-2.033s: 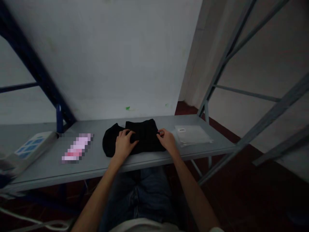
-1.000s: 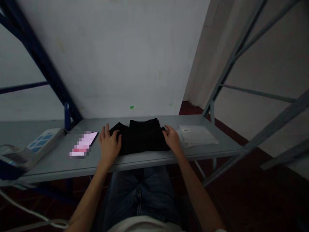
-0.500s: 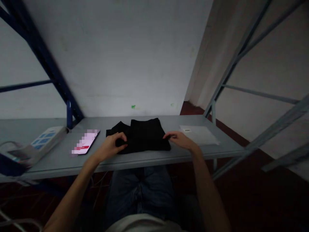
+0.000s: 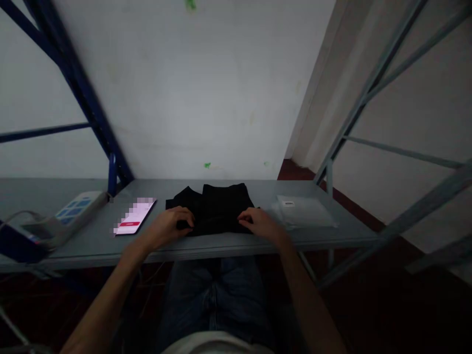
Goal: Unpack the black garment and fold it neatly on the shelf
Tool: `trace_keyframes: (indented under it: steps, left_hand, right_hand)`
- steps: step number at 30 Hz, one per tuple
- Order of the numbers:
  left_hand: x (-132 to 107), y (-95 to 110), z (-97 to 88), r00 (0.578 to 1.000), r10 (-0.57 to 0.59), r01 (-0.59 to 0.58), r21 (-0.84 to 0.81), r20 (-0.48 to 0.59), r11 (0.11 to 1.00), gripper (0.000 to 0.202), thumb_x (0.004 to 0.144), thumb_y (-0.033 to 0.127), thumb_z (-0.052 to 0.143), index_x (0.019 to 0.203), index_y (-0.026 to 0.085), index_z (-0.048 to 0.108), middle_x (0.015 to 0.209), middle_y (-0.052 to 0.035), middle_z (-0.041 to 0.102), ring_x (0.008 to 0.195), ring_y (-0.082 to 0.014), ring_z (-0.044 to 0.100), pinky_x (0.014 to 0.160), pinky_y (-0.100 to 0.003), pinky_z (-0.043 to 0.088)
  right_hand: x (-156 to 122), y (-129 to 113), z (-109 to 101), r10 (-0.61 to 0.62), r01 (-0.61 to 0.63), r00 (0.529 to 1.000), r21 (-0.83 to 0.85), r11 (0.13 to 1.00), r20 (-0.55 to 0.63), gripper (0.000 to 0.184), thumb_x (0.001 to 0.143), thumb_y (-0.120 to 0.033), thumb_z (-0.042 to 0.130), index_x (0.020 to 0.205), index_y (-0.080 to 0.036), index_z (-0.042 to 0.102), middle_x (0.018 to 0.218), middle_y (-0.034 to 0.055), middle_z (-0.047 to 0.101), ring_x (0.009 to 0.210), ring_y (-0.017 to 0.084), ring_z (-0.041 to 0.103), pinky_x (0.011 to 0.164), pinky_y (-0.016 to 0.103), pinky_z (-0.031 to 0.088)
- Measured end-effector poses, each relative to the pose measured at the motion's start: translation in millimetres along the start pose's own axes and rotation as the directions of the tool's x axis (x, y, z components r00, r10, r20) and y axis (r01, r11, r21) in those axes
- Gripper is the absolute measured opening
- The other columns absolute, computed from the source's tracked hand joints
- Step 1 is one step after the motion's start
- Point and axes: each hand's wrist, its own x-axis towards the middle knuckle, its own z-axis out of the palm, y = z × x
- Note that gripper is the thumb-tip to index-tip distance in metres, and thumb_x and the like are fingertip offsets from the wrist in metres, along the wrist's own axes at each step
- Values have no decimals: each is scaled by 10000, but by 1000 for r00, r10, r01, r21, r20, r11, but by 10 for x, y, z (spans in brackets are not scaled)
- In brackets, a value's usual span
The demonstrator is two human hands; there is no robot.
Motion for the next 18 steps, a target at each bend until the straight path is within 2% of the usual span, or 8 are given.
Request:
trace_keyframes:
  steps: [3, 7, 10, 12, 14, 16, 18]
  left_hand:
    - [-35, -5, -6, 998, -37, 36, 19, 49, 999, 91, 834, 308, 682, 805, 239, 734, 1040, -39, 744, 986, -231, 689, 882, -345, 507]
    - [-60, -10, 4, 983, -150, 147, 33, 106, 989, 316, 904, 495, 623, 758, 227, 707, 910, -42, 737, 829, -220, 686, 758, -323, 498]
    - [-59, -61, -1, 979, -202, 202, 79, -3, 976, 381, 979, 521, 493, 855, 227, 700, 870, -45, 724, 796, -226, 675, 741, -332, 496]
    - [-46, -144, -13, 977, -170, 189, 158, -131, 969, 287, 973, 433, 495, 980, 224, 691, 988, -68, 728, 922, -257, 678, 834, -366, 508]
    - [-16, -262, -28, 967, -147, 200, 262, -209, 944, 248, 886, 332, 575, 1080, 215, 677, 1123, -101, 707, 1073, -300, 651, 940, -413, 503]
    - [41, -388, -48, 954, -193, 267, 354, -230, 896, 369, 781, 268, 641, 1144, 209, 671, 1226, -130, 672, 1171, -345, 611, 980, -461, 499]
    - [121, -494, -79, 941, -252, 325, 399, -225, 857, 437, 739, 262, 666, 1174, 221, 678, 1310, -135, 638, 1212, -368, 590, 982, -496, 501]
  right_hand:
    - [-11, 9, 68, 22, -20, 993, -20, 1000, 112, 176, 832, -163, 753, 997, -218, 781, 942, 36, 741, 858, 181, 687, 779, 277, 497]
    - [-42, 41, 81, 68, -57, 990, -95, 994, 121, 282, 758, -154, 825, 1022, -219, 752, 982, 34, 708, 880, 180, 661, 778, 268, 472]
    - [-52, 44, 85, 94, -77, 988, -134, 988, 124, 288, 745, -159, 834, 1010, -221, 740, 990, 32, 691, 880, 179, 648, 760, 259, 456]
    - [-57, 38, 84, 92, -75, 988, -132, 988, 124, 275, 754, -159, 826, 1009, -217, 740, 994, 35, 689, 881, 181, 648, 757, 259, 455]
    - [-57, 32, 72, 79, -66, 988, -103, 993, 132, 239, 782, -162, 803, 1008, -209, 742, 986, 38, 694, 875, 178, 653, 759, 258, 461]
    - [-50, 30, 50, 54, -47, 991, -59, 997, 124, 195, 837, -137, 731, 1021, -202, 736, 969, 35, 704, 857, 165, 657, 768, 254, 469]
    - [-34, 36, 23, 25, -23, 999, -48, 999, 46, 234, 892, -86, 611, 1062, -203, 722, 976, 33, 709, 866, 156, 657, 798, 257, 475]
